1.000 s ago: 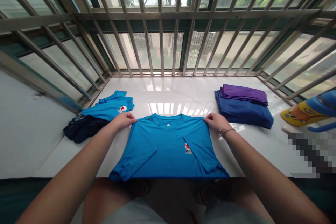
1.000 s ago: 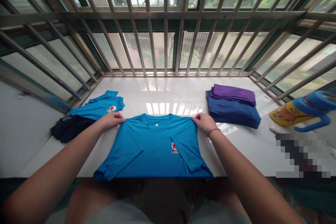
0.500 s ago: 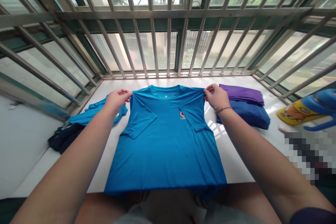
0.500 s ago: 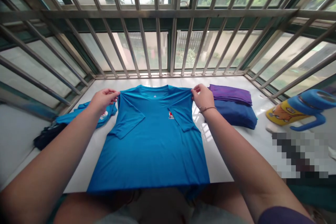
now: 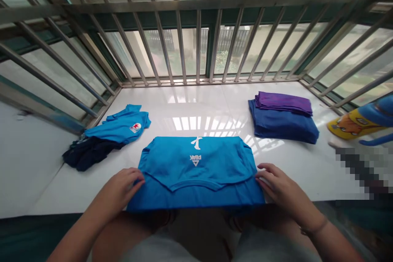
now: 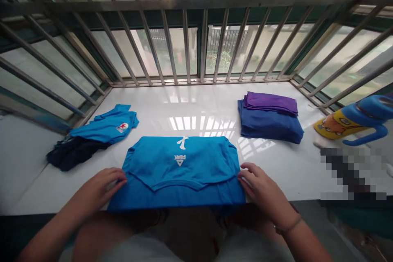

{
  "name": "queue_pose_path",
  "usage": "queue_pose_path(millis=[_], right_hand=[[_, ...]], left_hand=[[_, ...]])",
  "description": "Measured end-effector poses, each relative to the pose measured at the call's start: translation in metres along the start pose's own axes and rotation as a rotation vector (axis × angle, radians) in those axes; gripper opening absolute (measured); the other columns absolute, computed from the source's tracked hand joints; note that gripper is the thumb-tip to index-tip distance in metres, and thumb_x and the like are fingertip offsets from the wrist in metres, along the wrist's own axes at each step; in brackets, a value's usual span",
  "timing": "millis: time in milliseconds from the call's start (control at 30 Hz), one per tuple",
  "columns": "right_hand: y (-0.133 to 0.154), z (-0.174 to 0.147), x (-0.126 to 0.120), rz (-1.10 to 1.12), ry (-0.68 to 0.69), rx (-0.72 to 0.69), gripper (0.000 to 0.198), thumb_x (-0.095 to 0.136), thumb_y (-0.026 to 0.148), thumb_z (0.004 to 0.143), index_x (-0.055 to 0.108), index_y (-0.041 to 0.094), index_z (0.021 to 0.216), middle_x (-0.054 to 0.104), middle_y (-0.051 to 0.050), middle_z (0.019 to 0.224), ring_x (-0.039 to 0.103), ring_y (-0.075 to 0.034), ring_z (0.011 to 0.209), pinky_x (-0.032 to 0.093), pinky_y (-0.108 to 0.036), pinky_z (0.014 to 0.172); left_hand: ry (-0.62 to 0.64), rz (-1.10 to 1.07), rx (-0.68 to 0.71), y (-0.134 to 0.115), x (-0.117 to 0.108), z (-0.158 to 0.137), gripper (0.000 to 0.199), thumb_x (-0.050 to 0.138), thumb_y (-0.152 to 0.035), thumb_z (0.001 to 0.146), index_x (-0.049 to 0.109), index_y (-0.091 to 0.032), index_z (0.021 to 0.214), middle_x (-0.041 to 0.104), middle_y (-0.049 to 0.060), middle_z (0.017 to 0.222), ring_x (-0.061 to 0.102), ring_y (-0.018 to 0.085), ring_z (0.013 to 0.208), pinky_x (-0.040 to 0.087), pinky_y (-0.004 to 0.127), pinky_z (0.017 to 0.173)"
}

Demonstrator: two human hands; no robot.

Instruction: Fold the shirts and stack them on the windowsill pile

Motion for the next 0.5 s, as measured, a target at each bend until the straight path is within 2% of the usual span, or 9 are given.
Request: queue_pose_path(millis=[100,200,267,367,433,500], right_hand=[[0.003,0.011,-0.008,-0.05,-0.059,0.055,0.026,0.051,0.042,0.111,0.074,0.029,0.111,0.071,-0.012,0.125,0.074,-0.028,0.108,0.062,-0.042,0.093],[0.006,0.041,-0.014,-0.074,-0.111,0.106,0.027,0.051,0.042,0.11,0.071,0.025,0.111,0.072,-0.011,0.116,0.073,-0.028,0.104,0.059,-0.04,0.091],[0.008,0.067,-0.014,-0.078,-0.128,0.14,0.027,0.052,0.042,0.109,0.071,0.022,0.111,0.073,-0.012,0.115,0.073,-0.028,0.106,0.057,-0.039,0.093],[0.013,0.11,-0.009,-0.105,-0.094,0.182,0.027,0.054,0.038,0.109,0.072,0.019,0.114,0.074,-0.014,0.118,0.071,-0.029,0.112,0.053,-0.038,0.1],[0.018,0.135,-0.003,-0.144,-0.033,0.211,0.027,0.056,0.037,0.109,0.072,0.017,0.119,0.073,-0.015,0.123,0.07,-0.029,0.116,0.051,-0.036,0.102],[0.022,0.155,0.003,-0.183,0.057,0.249,0.029,0.061,0.036,0.108,0.072,0.016,0.126,0.073,-0.016,0.127,0.07,-0.029,0.118,0.05,-0.034,0.099]], left_hand=[[-0.071,0.008,-0.079,-0.015,-0.008,0.011,0.036,0.06,-0.059,0.1,0.082,-0.03,0.096,0.082,0.005,0.103,0.076,0.025,0.094,0.06,0.029,0.077],[-0.122,0.024,-0.159,-0.021,-0.014,0.043,0.04,0.056,-0.059,0.1,0.08,-0.027,0.098,0.082,0.005,0.1,0.075,0.024,0.089,0.055,0.028,0.068],[-0.133,0.051,-0.171,-0.018,-0.014,0.074,0.042,0.052,-0.057,0.101,0.079,-0.025,0.1,0.081,0.007,0.101,0.075,0.025,0.091,0.056,0.031,0.074],[-0.12,0.102,-0.133,-0.006,-0.008,0.125,0.043,0.049,-0.051,0.1,0.078,-0.021,0.108,0.081,0.012,0.113,0.075,0.03,0.105,0.057,0.037,0.092],[-0.064,0.141,-0.076,0.002,-0.002,0.155,0.042,0.054,-0.049,0.096,0.078,-0.019,0.112,0.08,0.015,0.12,0.073,0.033,0.114,0.055,0.041,0.102],[0.043,0.167,-0.036,0.009,0.003,0.178,0.041,0.064,-0.05,0.09,0.079,-0.018,0.112,0.08,0.015,0.117,0.073,0.033,0.112,0.055,0.042,0.101]])
Point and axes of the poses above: each hand's wrist, its own z-axis towards the middle knuckle, its own x-axis out of the palm, y = z × x, the point moved 2 cm from there along z, towards the middle knuckle
